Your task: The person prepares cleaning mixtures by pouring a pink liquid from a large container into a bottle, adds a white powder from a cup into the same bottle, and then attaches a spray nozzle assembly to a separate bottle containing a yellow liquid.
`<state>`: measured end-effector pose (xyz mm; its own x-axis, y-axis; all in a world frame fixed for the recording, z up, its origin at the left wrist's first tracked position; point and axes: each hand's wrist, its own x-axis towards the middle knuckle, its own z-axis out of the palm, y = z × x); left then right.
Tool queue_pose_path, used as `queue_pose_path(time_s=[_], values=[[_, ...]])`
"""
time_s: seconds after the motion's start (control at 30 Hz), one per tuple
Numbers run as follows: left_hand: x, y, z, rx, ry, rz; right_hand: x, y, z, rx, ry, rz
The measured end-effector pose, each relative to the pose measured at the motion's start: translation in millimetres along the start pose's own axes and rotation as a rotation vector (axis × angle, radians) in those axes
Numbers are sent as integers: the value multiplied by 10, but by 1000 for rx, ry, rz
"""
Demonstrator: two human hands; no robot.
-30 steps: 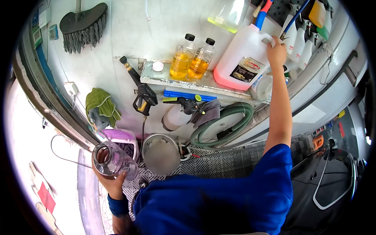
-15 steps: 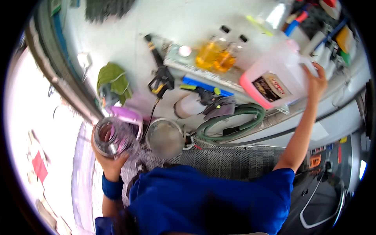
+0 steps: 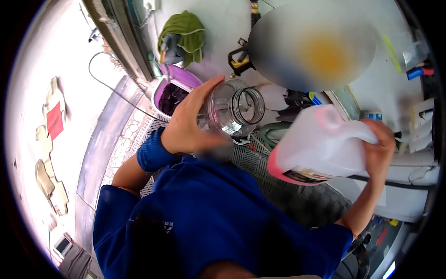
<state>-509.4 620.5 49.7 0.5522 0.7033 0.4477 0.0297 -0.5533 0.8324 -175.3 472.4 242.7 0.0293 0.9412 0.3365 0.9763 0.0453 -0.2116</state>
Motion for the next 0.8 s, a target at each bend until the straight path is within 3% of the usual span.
queue_pose_path(time_s=[0.2,0.47,0.8], values=[[-40,-46,-30,-90,-122,8,218,-632,327,-41,-215,-38],[-150,-148,-22,-81,-178,125,444,-850,394,-284,-384,-239],[-236,-203,35,-149,-132,-25,654,-1038,475,-461,-468,-367]])
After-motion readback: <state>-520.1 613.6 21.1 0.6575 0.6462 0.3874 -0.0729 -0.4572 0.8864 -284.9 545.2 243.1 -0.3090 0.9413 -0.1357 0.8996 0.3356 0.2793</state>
